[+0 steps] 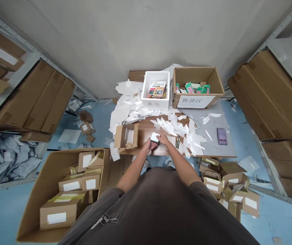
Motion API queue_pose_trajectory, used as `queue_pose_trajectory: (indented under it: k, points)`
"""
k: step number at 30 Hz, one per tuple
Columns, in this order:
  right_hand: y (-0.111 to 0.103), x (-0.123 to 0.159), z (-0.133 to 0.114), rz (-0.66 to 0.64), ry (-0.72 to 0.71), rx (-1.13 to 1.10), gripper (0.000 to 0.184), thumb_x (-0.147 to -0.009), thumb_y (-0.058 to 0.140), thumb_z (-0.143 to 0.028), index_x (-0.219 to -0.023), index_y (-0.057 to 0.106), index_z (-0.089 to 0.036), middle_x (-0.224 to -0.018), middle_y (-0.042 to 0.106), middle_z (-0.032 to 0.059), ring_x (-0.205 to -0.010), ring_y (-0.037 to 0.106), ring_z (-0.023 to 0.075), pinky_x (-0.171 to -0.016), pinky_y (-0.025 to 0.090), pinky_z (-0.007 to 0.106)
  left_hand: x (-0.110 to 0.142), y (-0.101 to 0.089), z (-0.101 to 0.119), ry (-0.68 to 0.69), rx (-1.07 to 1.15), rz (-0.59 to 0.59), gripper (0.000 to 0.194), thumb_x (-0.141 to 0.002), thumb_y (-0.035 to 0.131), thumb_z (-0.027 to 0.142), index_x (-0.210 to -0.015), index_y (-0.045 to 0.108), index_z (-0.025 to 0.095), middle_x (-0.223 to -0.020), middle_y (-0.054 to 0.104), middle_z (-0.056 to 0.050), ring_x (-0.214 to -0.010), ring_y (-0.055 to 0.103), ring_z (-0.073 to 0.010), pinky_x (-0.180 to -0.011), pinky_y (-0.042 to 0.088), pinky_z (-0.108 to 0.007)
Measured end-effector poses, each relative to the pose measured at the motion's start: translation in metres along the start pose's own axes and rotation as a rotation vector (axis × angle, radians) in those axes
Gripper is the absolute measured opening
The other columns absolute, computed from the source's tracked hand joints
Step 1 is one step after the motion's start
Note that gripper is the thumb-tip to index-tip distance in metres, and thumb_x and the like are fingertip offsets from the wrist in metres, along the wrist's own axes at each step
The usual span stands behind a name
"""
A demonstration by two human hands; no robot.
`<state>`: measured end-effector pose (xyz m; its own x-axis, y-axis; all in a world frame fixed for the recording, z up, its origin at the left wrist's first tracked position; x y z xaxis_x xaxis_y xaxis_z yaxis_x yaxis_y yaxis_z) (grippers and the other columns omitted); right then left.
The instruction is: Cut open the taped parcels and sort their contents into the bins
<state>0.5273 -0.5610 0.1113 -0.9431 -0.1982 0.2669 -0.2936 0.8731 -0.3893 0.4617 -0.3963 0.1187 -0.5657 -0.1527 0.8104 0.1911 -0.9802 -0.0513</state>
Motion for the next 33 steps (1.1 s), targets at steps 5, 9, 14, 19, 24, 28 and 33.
queue_pose_trajectory:
  k: [5,9,14,19,24,28,33]
  points:
    - [0.009,-0.002,0.002,0.005,0.068,-0.040,0.048,-0.090,0.072,-0.041,-0.132,0.076,-0.020,-0.134,0.078,0.0121,-0.127,0.070,0.0332,-0.116,0.052,0.052,0.013,-0.030,0.022,0.135,-0.148,0.154,0.066,-0.105,0.056,0.066,-0.141,0.067,0.013,-0.136,0.075,-0.025,-0.128,0.073,-0.0361,-0.097,0.061,-0.039]
    - [0.003,0.012,0.018,0.148,0.231,-0.070,0.061,-0.090,0.070,-0.056,-0.140,0.072,-0.021,-0.140,0.074,0.0151,-0.134,0.067,0.0358,-0.117,0.051,0.053,0.034,-0.021,0.038,0.524,-0.715,0.159,0.091,-0.086,0.085,0.060,-0.161,0.051,0.024,-0.166,0.053,-0.019,-0.149,0.056,-0.0364,-0.114,0.049,-0.038]
    - [-0.024,0.032,0.034,0.266,0.357,-0.035,0.074,-0.090,0.067,-0.059,-0.151,0.064,-0.017,-0.157,0.063,0.0187,-0.150,0.056,0.0381,-0.125,0.044,0.051,0.042,-0.006,0.050,0.629,-1.131,0.109,0.088,-0.089,0.084,0.043,-0.166,0.044,0.030,-0.159,0.055,-0.017,-0.139,0.061,-0.0358,-0.113,0.050,-0.042]
    - [-0.038,0.038,0.030,0.162,0.206,-0.030,0.077,-0.081,0.075,-0.036,-0.156,0.060,-0.023,-0.147,0.070,0.0139,-0.132,0.069,0.0351,-0.116,0.053,0.055,0.025,-0.005,0.079,0.779,-1.140,-0.214,0.064,-0.083,0.084,0.018,-0.143,0.071,0.035,-0.172,0.046,-0.009,-0.148,0.054,-0.0364,-0.121,0.046,-0.045]
    - [-0.015,0.035,0.017,-0.035,0.063,-0.026,0.097,-0.065,0.083,-0.019,-0.159,0.057,-0.023,-0.160,0.060,0.0165,-0.143,0.061,0.0368,-0.120,0.049,0.055,0.015,-0.012,0.095,0.882,-0.991,-0.404,0.075,-0.067,0.092,0.017,-0.139,0.074,0.032,-0.166,0.056,-0.010,-0.153,0.051,-0.0367,-0.127,0.041,-0.045]
    - [0.009,0.022,0.006,-0.083,0.022,-0.079,0.112,-0.060,0.088,-0.020,-0.165,0.048,-0.024,-0.168,0.051,0.0156,-0.153,0.052,0.0357,-0.128,0.040,0.054,0.018,-0.028,0.083,0.885,-1.052,-0.259,0.096,-0.066,0.096,0.024,-0.155,0.062,0.028,-0.169,0.048,-0.015,-0.156,0.045,-0.0420,-0.130,0.036,-0.048]
    - [0.034,0.009,-0.003,-0.151,-0.021,-0.166,0.099,-0.058,0.084,-0.016,-0.153,0.056,-0.023,-0.161,0.058,0.0148,-0.150,0.054,0.0317,-0.128,0.038,0.050,0.019,-0.027,0.063,0.848,-1.021,-0.222,0.099,-0.067,0.098,0.032,-0.158,0.058,0.027,-0.165,0.051,-0.017,-0.151,0.050,-0.0422,-0.127,0.040,-0.048]
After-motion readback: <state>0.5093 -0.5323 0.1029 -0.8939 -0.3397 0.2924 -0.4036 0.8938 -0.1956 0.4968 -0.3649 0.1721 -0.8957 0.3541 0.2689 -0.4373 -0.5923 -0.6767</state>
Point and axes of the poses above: each hand's wrist, its own x-axis away from the middle knuckle, its own y-axis out of the palm, z = x × y, the point moved 4 cm from there along -x, towards the middle knuckle
